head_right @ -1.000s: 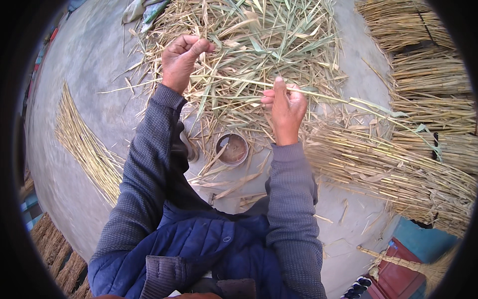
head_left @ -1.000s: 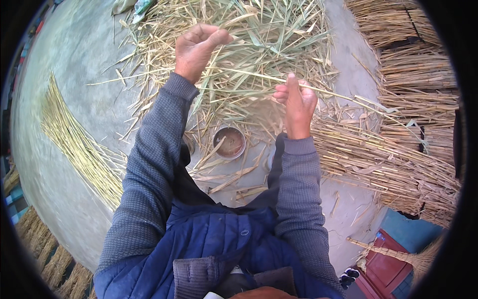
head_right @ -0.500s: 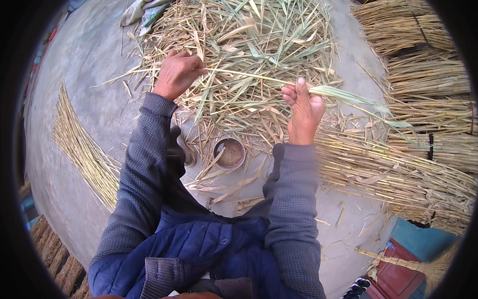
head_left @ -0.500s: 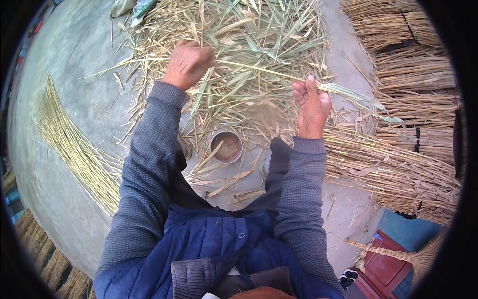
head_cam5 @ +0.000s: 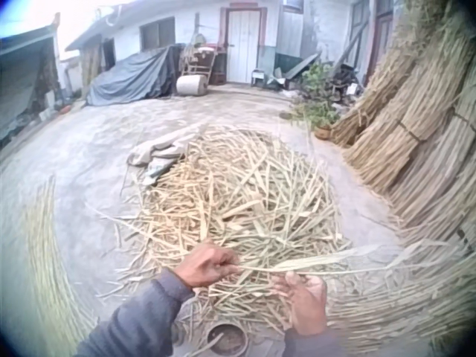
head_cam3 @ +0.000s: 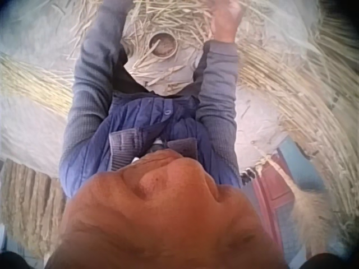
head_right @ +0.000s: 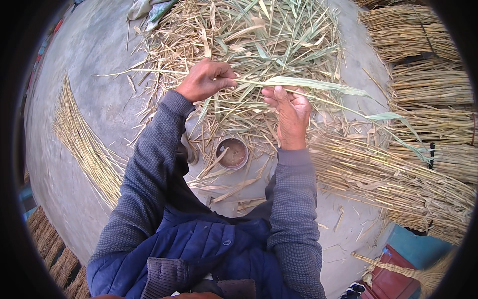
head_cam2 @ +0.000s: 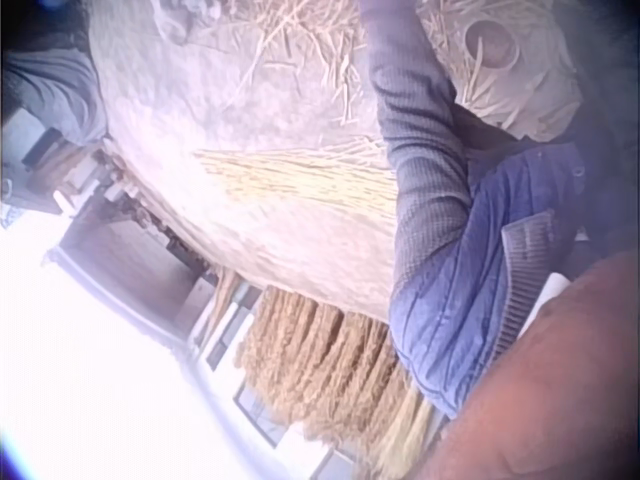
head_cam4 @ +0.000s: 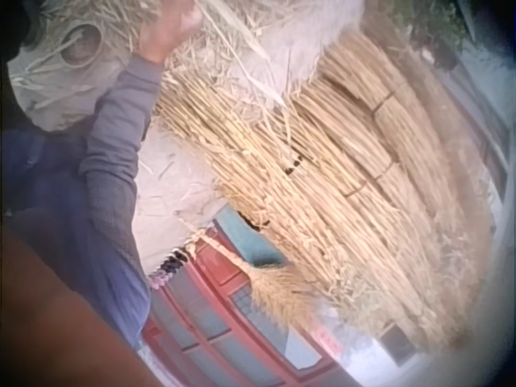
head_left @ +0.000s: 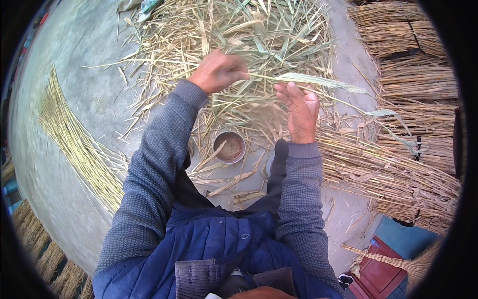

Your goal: The person sits on the floor and repeatedly picks up dried plant stems, strips off the outer layers by hand, and places the cleaned stems into a pile. The process is continuous and repetitive, with the person handling each stem individually.

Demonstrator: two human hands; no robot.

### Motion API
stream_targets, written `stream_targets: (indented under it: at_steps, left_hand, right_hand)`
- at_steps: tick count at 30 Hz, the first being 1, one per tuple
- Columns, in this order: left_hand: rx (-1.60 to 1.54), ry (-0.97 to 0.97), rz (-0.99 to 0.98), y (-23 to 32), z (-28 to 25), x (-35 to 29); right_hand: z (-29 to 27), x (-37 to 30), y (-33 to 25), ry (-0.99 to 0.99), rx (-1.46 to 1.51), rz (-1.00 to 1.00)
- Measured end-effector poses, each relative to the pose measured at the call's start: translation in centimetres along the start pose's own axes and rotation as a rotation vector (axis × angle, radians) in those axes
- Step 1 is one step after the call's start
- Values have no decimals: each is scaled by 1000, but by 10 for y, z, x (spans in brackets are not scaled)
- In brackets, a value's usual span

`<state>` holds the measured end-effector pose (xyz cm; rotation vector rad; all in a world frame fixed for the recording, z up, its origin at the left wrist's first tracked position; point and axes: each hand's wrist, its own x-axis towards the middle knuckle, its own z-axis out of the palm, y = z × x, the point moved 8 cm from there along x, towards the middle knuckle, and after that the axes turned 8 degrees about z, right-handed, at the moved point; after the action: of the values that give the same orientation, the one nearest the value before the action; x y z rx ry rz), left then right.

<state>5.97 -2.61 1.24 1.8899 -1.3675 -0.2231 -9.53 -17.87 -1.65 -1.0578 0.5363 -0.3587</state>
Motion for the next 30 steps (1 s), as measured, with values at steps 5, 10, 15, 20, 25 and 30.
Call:
stream_targets:
  at_steps: [5, 10, 15, 20, 25, 30]
  left_hand:
    - [-164, 89, 57, 16, 23, 3]
    - [-431, 166, -161, 4, 21, 0]
    - [-607, 406, -297, -29, -28, -6]
    - [-514, 738, -288, -83, -94, -35]
    - [616, 276, -222, -57, -66, -22]
    - [94, -1, 211, 1, 12, 4]
  right_hand:
    - [10, -1, 8, 1, 6, -49]
    - [7, -1, 9, 18, 8, -21]
    - [-12, 2, 9, 89, 13, 1]
    - [-27, 0, 2, 129, -16, -27]
    - [-23, 0, 1, 115, -42, 2]
    - [-11, 4, 6, 70, -32, 3]
